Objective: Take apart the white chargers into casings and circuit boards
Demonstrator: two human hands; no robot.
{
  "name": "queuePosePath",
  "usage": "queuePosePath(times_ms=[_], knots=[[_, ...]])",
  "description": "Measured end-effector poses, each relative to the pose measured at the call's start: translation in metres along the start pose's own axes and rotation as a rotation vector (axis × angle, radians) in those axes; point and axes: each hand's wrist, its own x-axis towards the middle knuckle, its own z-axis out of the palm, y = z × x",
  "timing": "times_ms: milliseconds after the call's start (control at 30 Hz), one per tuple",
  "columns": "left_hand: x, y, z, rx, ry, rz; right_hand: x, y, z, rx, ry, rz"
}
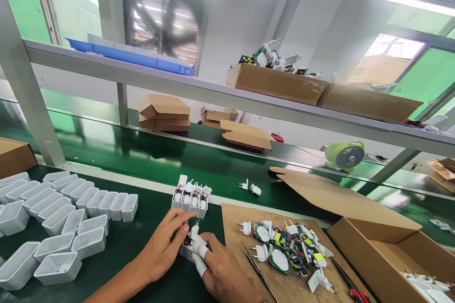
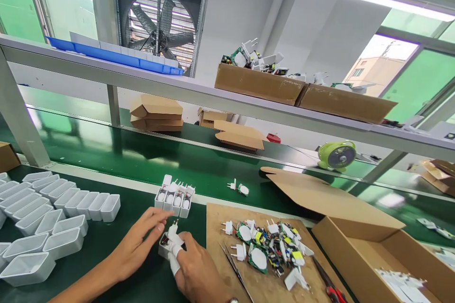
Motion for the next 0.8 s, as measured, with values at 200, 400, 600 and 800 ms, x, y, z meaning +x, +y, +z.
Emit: queuePosePath(times_ms=[200,400,600,800], knots=[[-0.007,-0.032,-0.011,-0.065,0.277,-0.167,0.006,0.001,-0.022,0.15,0.261,-0.028],[-0.01,-0.023,-0.009,-0.062,0.26,-0.039,-0.001,-0.001,0.003,0.205,0.07,0.061],[-0.014,-0.021,0.001,0.014,0.099,0.03,-0.005,0.002,0.015,0.198,0.053,0.073],[-0.018,-0.027,-0.002,0.136,0.159,0.134,-0.003,0.001,0.011,0.207,0.15,0.057]])
